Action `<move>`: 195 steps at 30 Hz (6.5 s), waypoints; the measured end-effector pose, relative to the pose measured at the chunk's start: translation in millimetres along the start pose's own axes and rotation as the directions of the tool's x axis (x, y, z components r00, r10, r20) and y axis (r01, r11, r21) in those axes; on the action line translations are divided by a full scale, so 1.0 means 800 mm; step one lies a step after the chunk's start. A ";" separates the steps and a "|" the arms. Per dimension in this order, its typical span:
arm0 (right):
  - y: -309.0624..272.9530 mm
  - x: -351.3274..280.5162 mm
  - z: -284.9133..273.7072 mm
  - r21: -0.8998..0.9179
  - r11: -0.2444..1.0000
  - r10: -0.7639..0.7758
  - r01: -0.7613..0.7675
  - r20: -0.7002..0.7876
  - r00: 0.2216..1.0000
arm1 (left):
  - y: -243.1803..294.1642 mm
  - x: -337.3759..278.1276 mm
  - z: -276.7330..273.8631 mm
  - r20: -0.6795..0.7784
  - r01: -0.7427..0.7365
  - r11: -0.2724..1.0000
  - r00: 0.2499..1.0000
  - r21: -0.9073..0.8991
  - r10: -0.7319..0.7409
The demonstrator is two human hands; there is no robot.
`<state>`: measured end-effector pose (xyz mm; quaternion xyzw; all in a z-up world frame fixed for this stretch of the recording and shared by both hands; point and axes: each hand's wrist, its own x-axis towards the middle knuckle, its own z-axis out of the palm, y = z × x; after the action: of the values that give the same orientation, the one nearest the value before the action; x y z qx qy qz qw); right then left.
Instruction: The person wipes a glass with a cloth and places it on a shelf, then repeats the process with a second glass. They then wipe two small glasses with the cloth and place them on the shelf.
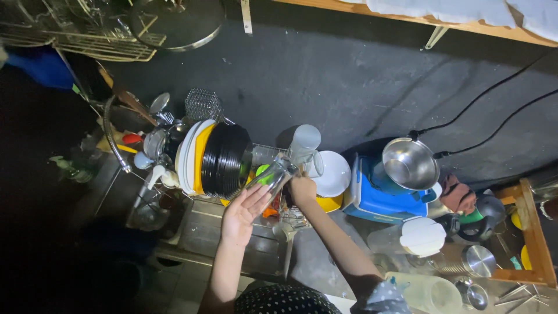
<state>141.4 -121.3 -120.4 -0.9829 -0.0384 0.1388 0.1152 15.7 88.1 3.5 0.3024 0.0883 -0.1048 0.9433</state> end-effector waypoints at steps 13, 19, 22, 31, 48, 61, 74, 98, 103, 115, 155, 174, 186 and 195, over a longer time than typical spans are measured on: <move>0.000 -0.088 -0.075 0.951 -0.085 -0.195 0.297 -0.308 0.931 | -0.037 0.061 0.009 0.231 0.195 0.907 0.966 -0.373 -0.113; -0.018 -0.149 -0.126 0.836 0.163 -0.125 0.524 -0.509 0.851 | -0.076 0.079 0.079 0.182 0.253 0.898 0.963 -0.360 -0.199; -0.012 -0.161 -0.145 0.809 0.166 -0.033 0.563 -0.566 0.824 | -0.082 0.088 0.107 0.181 0.348 0.897 0.934 -0.273 -0.307; 0.034 -0.160 -0.178 0.764 0.220 0.084 0.607 -0.635 0.768 | -0.105 0.111 0.109 0.075 0.334 0.900 0.927 0.280 -0.368; 0.052 -0.187 -0.461 0.425 0.432 0.004 0.795 -0.883 0.470 | 0.065 0.063 0.448 0.832 -0.913 0.086 0.400 0.399 0.383; 0.078 -0.113 -0.641 0.202 0.428 -0.309 0.881 -0.884 0.352 | 0.140 0.178 0.569 0.858 -0.930 0.041 0.354 0.366 0.371; 0.059 -0.048 -0.683 0.348 0.652 -0.007 0.674 -0.886 0.464 | 0.168 0.212 0.578 0.811 -0.591 -0.605 0.153 0.533 0.564; 0.044 0.020 -0.640 0.310 0.745 0.118 0.591 -0.933 0.341 | 0.144 0.234 0.550 0.779 -0.512 -0.619 0.181 0.595 0.600; 0.037 0.009 -0.640 0.285 0.806 0.122 0.519 -0.938 0.325 | 0.136 0.236 0.541 0.786 -0.508 -0.636 0.147 0.581 0.601; 0.032 -0.011 -0.631 0.208 0.917 0.108 0.339 -0.951 0.291 | 0.131 0.248 0.525 0.791 -0.575 -0.609 0.118 0.547 0.600; 0.240 -0.281 0.132 0.855 0.509 0.679 -0.098 -0.329 0.656 | -0.292 0.000 0.037 0.480 -0.393 0.345 0.850 0.852 -0.219; 0.302 -0.327 0.250 0.663 0.385 0.791 -0.642 0.122 0.600 | -0.458 0.006 -0.060 0.428 -0.462 -0.099 0.870 0.881 -0.244; 0.323 -0.347 0.260 0.780 0.361 0.737 -0.511 0.098 0.669 | -0.498 -0.005 -0.038 0.352 -0.425 -0.214 0.884 0.880 -0.308; 0.321 -0.385 0.156 0.872 0.322 0.695 -0.368 0.047 0.718 | -0.483 0.002 0.000 0.551 -0.519 0.185 0.788 0.835 -0.274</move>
<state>-177.5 -376.3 -216.8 -0.7627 0.3841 -0.0012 0.5204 -80.2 -219.6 -210.2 0.7840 -0.3262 -0.1424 0.5085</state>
